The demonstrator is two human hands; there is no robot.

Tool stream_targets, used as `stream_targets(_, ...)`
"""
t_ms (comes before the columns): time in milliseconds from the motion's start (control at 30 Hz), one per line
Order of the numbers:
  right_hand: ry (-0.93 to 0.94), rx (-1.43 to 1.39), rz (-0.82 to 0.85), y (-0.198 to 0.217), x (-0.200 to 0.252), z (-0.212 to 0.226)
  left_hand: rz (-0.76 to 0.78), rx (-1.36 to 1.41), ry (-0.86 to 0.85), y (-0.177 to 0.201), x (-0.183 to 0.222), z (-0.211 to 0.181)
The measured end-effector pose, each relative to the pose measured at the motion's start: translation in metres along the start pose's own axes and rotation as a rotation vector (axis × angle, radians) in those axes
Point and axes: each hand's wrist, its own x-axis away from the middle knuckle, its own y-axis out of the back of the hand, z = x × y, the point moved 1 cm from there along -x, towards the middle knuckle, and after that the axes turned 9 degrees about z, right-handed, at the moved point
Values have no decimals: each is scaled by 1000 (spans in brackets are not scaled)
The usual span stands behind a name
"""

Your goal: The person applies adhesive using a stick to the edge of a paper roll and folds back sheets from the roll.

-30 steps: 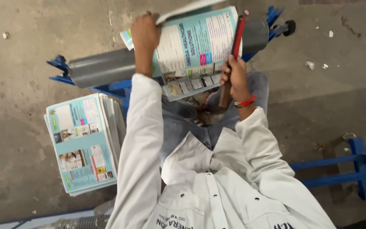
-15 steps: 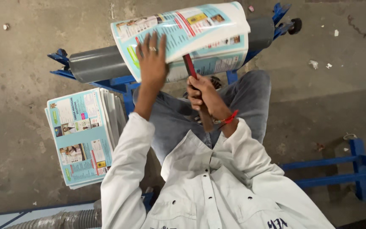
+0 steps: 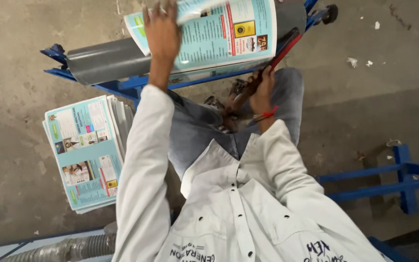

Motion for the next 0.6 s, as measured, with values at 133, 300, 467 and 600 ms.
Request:
stream_targets(133,80,-85,80,-38,-16,-29,-141,-73,-92,-10,8,-18)
stream_targets(300,-262,257,231,-115,50,-69,-140,-64,-112,-25,26,-21)
stream_targets(467,-527,266,313,-129,69,0,-72,-55,-188,8,53,-31)
stream_targets(600,-679,249,465,-108,72,57,-36,-196,-162,18,57,-39)
